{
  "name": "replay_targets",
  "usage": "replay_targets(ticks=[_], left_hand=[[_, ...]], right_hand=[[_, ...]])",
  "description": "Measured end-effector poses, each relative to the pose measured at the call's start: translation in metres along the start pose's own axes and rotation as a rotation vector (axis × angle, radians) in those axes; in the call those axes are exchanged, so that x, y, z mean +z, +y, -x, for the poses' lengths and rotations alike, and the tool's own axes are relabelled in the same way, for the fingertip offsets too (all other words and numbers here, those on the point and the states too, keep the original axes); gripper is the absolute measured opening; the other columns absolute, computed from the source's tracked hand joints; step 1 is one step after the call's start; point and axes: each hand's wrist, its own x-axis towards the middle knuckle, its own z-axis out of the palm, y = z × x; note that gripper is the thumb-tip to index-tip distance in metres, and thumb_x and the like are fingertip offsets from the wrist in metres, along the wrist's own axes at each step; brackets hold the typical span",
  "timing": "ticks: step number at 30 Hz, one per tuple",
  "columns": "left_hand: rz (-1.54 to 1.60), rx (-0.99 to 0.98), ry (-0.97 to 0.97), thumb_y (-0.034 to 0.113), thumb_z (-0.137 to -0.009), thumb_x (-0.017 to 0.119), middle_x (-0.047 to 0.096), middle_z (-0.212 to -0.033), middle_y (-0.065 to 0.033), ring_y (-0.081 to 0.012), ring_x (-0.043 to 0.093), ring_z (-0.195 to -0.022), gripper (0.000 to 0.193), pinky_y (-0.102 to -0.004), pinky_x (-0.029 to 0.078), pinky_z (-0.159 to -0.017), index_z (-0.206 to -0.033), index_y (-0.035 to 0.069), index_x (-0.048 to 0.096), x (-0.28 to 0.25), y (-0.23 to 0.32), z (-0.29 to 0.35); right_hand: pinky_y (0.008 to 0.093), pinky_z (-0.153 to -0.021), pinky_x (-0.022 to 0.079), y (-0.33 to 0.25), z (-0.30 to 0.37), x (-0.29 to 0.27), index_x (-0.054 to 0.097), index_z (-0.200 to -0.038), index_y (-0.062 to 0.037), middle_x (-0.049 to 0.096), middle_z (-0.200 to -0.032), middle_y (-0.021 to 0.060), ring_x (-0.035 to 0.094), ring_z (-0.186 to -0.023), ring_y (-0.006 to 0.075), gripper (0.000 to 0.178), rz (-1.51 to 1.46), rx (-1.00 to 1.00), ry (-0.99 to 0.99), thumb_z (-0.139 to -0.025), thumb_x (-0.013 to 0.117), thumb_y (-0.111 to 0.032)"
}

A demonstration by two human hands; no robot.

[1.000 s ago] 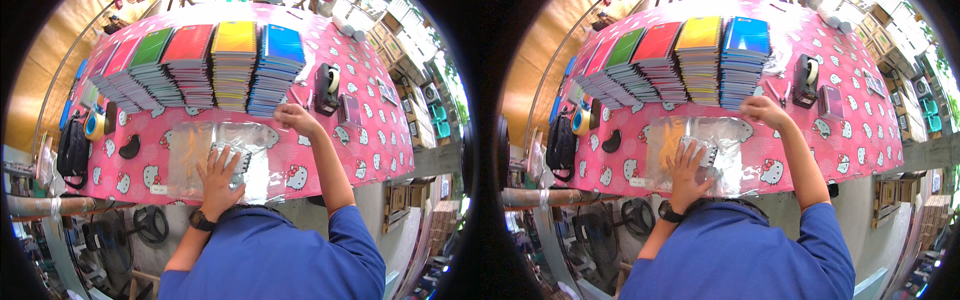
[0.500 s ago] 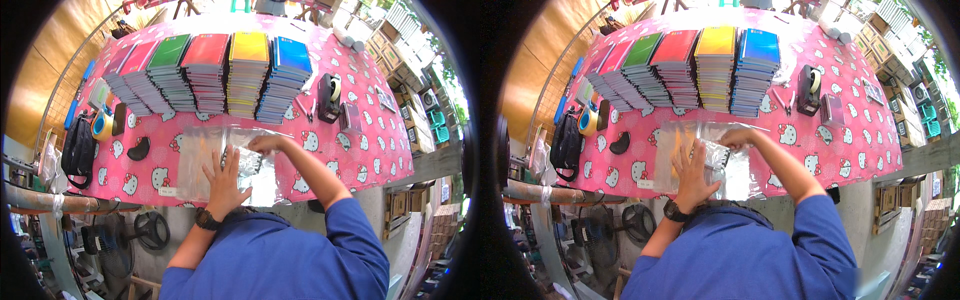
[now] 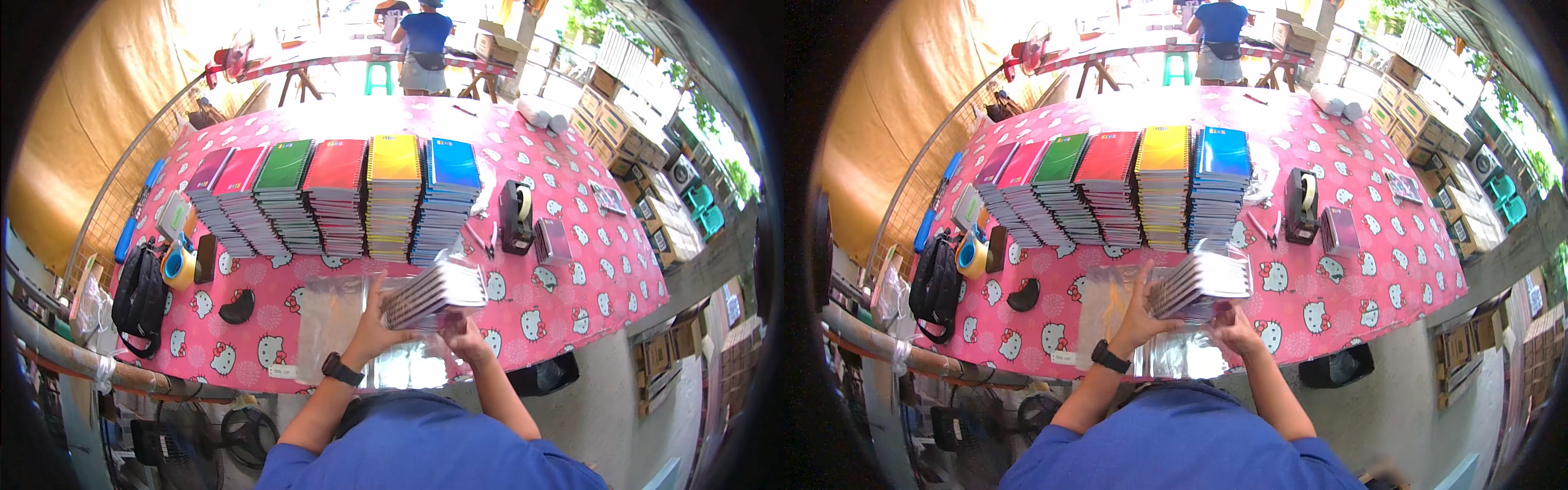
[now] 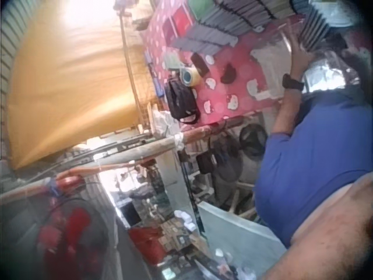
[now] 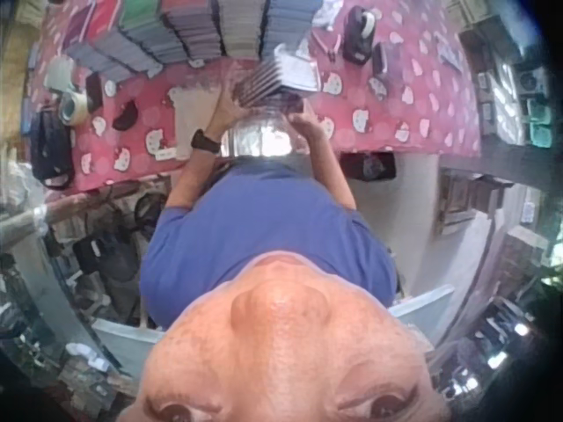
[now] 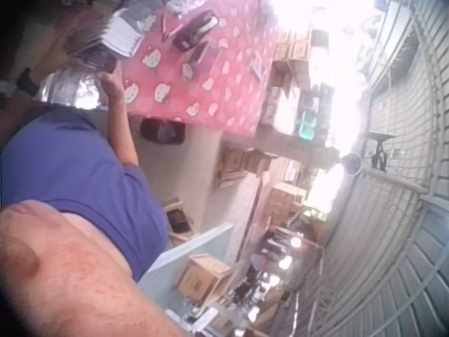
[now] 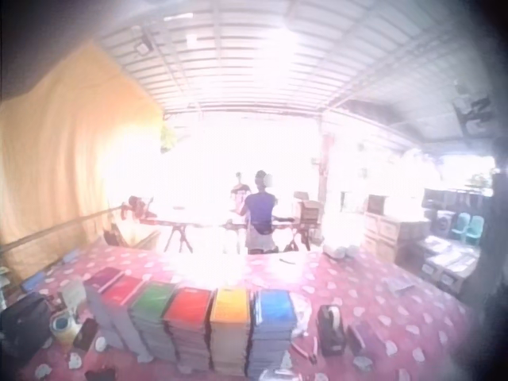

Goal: The person stacks several small notebooks of different colors, places them inside a clear plastic bag, and seals the bag with tape from a dispenser.

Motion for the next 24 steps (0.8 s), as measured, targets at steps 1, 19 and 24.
replay_targets(ticks=[1, 19, 24], left_hand=[[-0.199, 0.022, -0.059, 0.014, -0.057, 0.084, 0.043, -0.125, -0.0116, -0.0232, 0.047, -0.113, 0.104, -0.0357, 0.038, -0.096, -0.139, 0.011, 0.021, 0.001, -0.003, 0.002], [-0.331, -0.114, 0.335, 0.011, -0.088, 0.055, 0.064, -0.091, -0.0081, -0.0136, 0.058, -0.082, 0.020, -0.0239, 0.044, -0.074, -0.104, 0.003, 0.064, 0.020, -0.039, 0.005], [-0.286, -0.061, 0.233, 0.021, -0.091, 0.051, 0.063, -0.104, -0.0070, -0.0141, 0.057, -0.093, 0.027, -0.0272, 0.042, -0.084, -0.109, 0.003, 0.062, -0.006, -0.019, -0.004]], right_hand=[[0.0344, -0.089, 0.043, -0.010, -0.009, 0.009, 0.036, -0.127, -0.0018, 0.049, -0.118, 0.0082, 0.049, -0.109, 0.0193, 0.082, 0.199, 0.070, 0.061, -0.056, 0.076, -0.005], [0.0218, -0.074, 0.044, -0.005, -0.028, 0.054, 0.063, -0.099, 0.0014, 0.063, -0.088, 0.0023, 0.054, -0.083, 0.0066, 0.019, 0.787, -0.248, 0.301, -0.091, 0.053, -0.013], [0.0286, -0.084, 0.042, -0.062, -0.029, 0.062, 0.064, -0.101, -0.0030, 0.064, -0.102, 0.0058, 0.055, -0.097, 0.0147, 0.022, 0.755, -0.303, 0.259, -0.087, 0.059, -0.020]])
